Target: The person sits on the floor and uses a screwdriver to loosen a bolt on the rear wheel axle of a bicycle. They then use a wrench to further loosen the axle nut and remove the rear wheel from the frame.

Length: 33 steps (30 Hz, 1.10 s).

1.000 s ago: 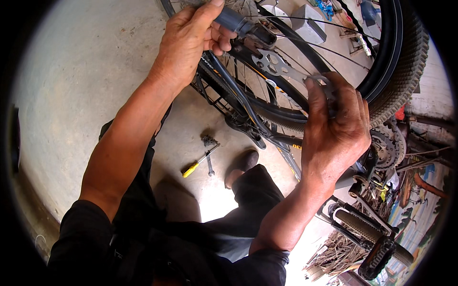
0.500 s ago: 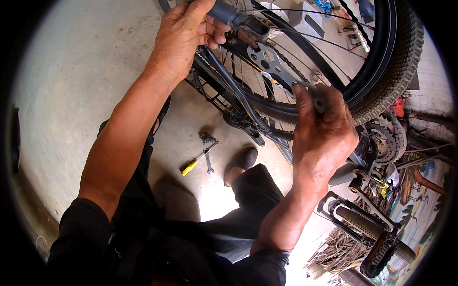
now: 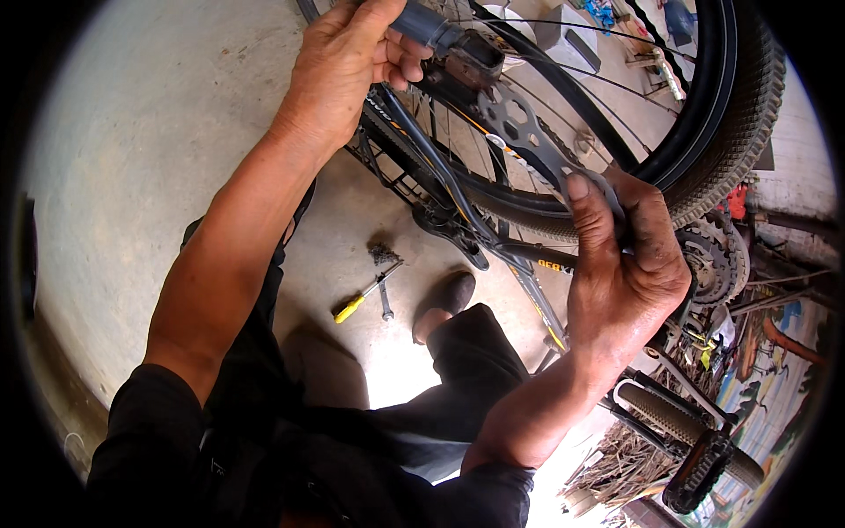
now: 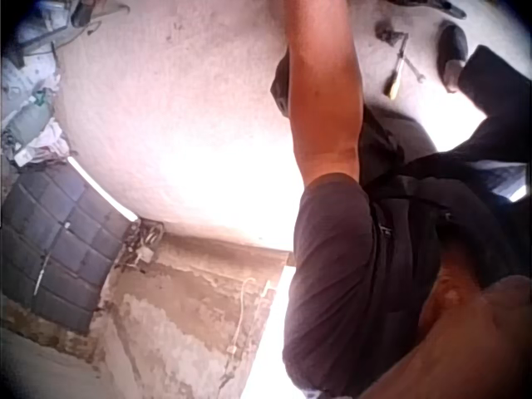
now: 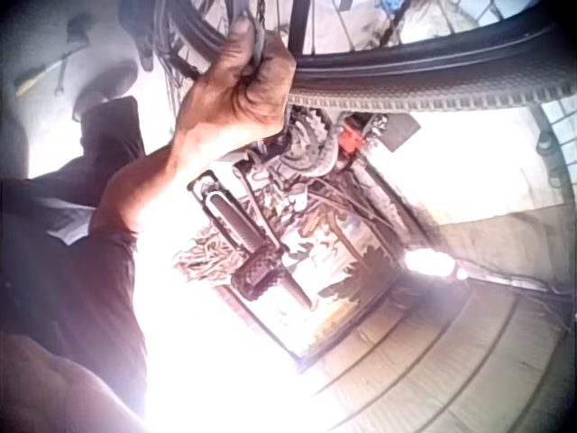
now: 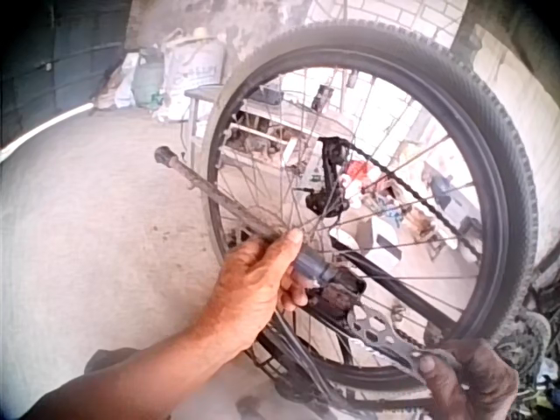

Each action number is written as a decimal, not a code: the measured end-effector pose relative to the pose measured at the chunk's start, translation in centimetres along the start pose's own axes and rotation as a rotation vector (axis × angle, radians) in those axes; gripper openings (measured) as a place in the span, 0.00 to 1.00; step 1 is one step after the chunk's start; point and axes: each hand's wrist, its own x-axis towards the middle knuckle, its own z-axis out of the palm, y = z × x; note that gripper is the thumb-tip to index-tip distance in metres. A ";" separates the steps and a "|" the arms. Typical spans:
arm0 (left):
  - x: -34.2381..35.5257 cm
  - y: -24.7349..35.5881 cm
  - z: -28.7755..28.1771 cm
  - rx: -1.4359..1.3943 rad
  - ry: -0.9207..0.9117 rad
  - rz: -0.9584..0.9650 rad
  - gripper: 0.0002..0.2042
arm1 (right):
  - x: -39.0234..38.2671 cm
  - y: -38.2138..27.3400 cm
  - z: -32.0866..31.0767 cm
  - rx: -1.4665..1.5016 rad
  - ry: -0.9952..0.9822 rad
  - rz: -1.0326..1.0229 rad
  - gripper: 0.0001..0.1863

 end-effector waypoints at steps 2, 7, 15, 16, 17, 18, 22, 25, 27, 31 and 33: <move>0.0 0.0 0.0 0.001 -0.007 -0.002 0.18 | 0.4 0.1 -0.1 0.001 -0.008 -0.004 0.10; 0.1 -0.1 -0.3 -0.004 -0.033 -0.021 0.19 | 0.7 -0.2 0.0 -0.051 -0.002 0.001 0.09; -1.3 -0.6 1.2 0.034 0.084 0.051 0.16 | 1.6 -1.8 0.4 -0.031 -0.022 -0.024 0.08; -1.7 -0.8 1.4 0.071 0.134 0.072 0.15 | 1.7 -1.6 0.8 -0.003 -0.034 -0.057 0.07; -2.1 -0.9 1.4 0.189 0.155 0.154 0.16 | 1.8 -1.5 1.1 -0.008 -0.024 -0.066 0.07; -2.6 -1.2 1.5 0.308 0.172 0.237 0.18 | 1.8 -1.4 1.2 -0.026 -0.012 -0.060 0.07; -5.1 -2.4 1.4 0.513 0.057 0.471 0.16 | 2.2 -0.7 1.8 -0.083 -0.004 -0.071 0.11; -5.7 -3.2 1.1 0.634 -0.047 0.542 0.18 | 2.2 -0.6 2.0 -0.123 0.018 -0.090 0.13; -5.4 -3.7 1.0 0.717 -0.039 0.629 0.18 | 2.5 -0.7 2.2 -0.198 0.038 -0.157 0.13; -4.7 -4.2 1.2 0.687 0.027 0.654 0.17 | 3.0 -0.5 2.4 -0.297 0.072 -0.264 0.14; -4.7 -4.1 1.0 0.726 0.014 0.662 0.15 | 3.2 -0.2 2.7 -0.205 0.074 -0.308 0.15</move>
